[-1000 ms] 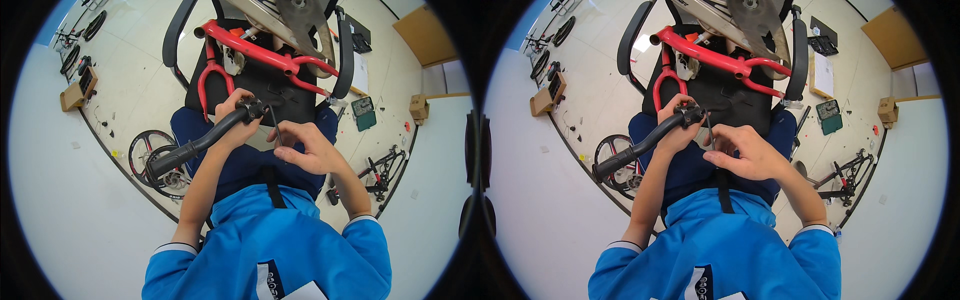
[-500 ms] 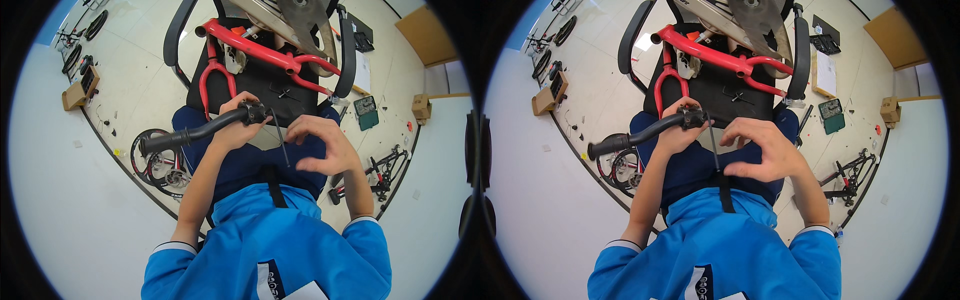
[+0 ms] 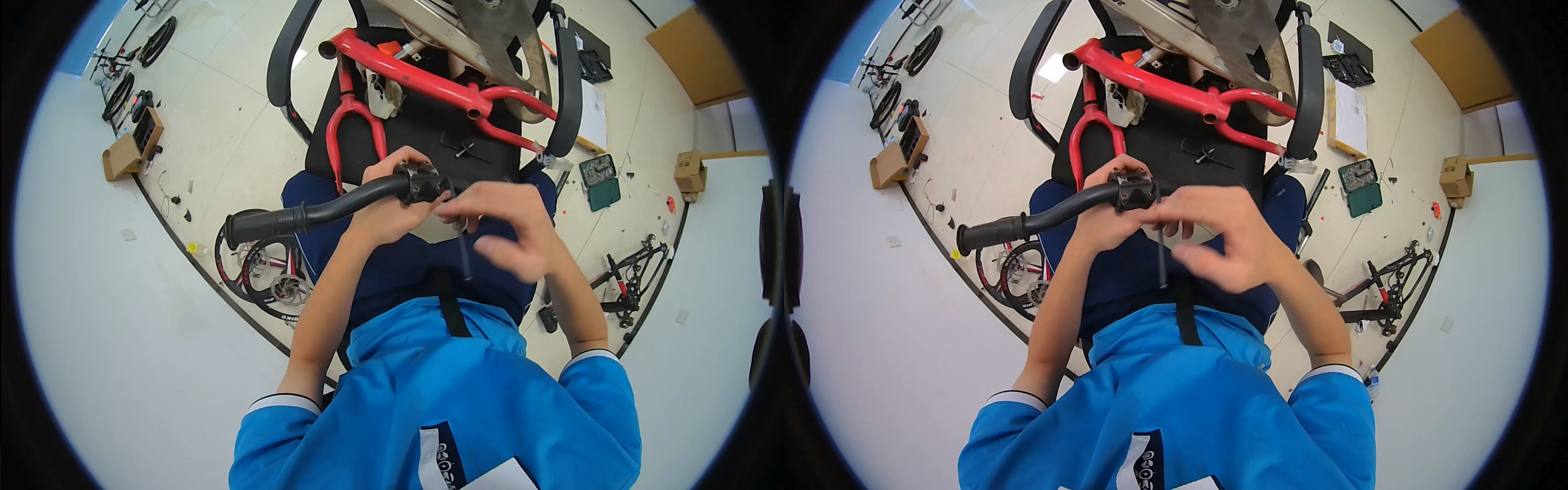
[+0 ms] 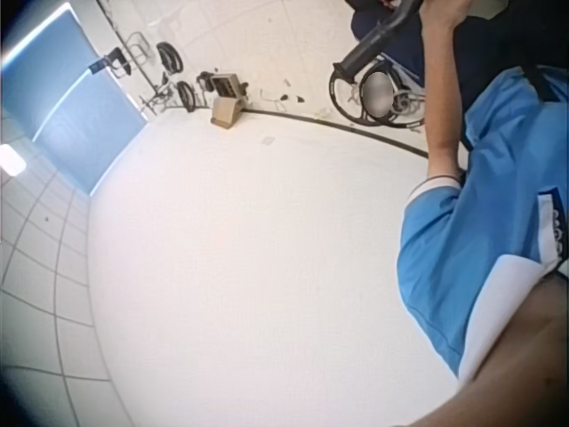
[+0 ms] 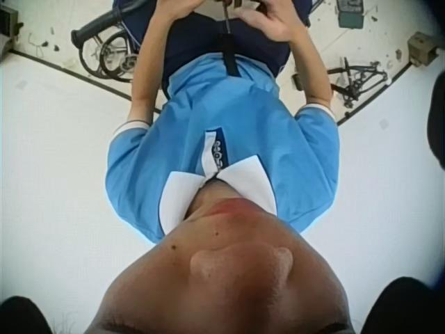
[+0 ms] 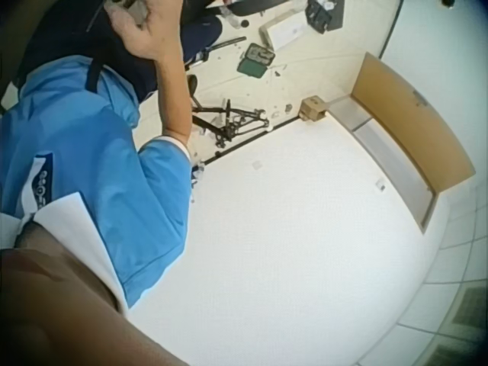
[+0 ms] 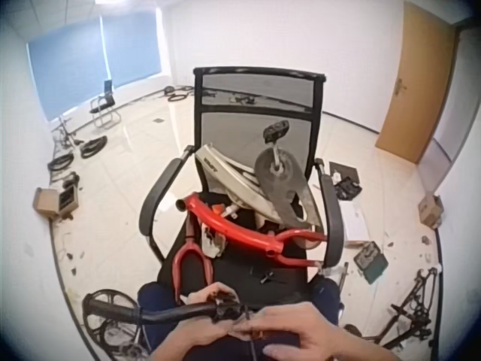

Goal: The person removes a black handlebar from a red bicycle frame, then uses an Allen key to tighten bolts on the handlebar stem. The person then attaches a black grip to the handlebar.

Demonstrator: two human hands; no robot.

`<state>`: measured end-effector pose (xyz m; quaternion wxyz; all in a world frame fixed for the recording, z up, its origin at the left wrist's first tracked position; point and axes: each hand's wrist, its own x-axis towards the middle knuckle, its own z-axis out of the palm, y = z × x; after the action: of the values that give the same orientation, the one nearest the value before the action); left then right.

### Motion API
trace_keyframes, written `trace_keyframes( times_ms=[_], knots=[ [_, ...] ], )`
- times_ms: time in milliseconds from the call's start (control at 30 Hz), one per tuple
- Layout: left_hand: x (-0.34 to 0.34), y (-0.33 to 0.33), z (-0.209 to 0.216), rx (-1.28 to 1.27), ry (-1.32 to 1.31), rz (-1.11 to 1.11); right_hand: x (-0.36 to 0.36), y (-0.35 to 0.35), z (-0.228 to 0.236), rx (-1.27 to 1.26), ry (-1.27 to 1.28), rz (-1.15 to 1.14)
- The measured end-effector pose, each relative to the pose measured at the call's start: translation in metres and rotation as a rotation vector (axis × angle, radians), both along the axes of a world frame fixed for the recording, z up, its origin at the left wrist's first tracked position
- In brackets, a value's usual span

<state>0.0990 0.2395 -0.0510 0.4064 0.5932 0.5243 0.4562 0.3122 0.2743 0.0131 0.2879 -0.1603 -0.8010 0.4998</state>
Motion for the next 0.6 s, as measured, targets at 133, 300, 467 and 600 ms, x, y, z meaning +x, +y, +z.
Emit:
trace_keyframes(
  times_ms=[133,300,467,600],
  knots=[
    [0.002,0.0,-0.004,0.078,0.145,0.193,-0.008,-0.011,-0.02,-0.647,0.126,-0.204],
    [0.001,-0.002,-0.011,0.178,0.432,0.365,-0.008,-0.023,-0.023,-0.728,-0.082,-0.306],
    [-0.004,-0.002,-0.011,0.103,0.449,0.223,-0.013,-0.032,-0.059,-0.096,-0.222,-0.516],
    [-0.008,-0.007,-0.003,0.009,0.278,0.134,-0.004,-0.024,-0.061,0.211,-0.205,-0.494]
  ],
)
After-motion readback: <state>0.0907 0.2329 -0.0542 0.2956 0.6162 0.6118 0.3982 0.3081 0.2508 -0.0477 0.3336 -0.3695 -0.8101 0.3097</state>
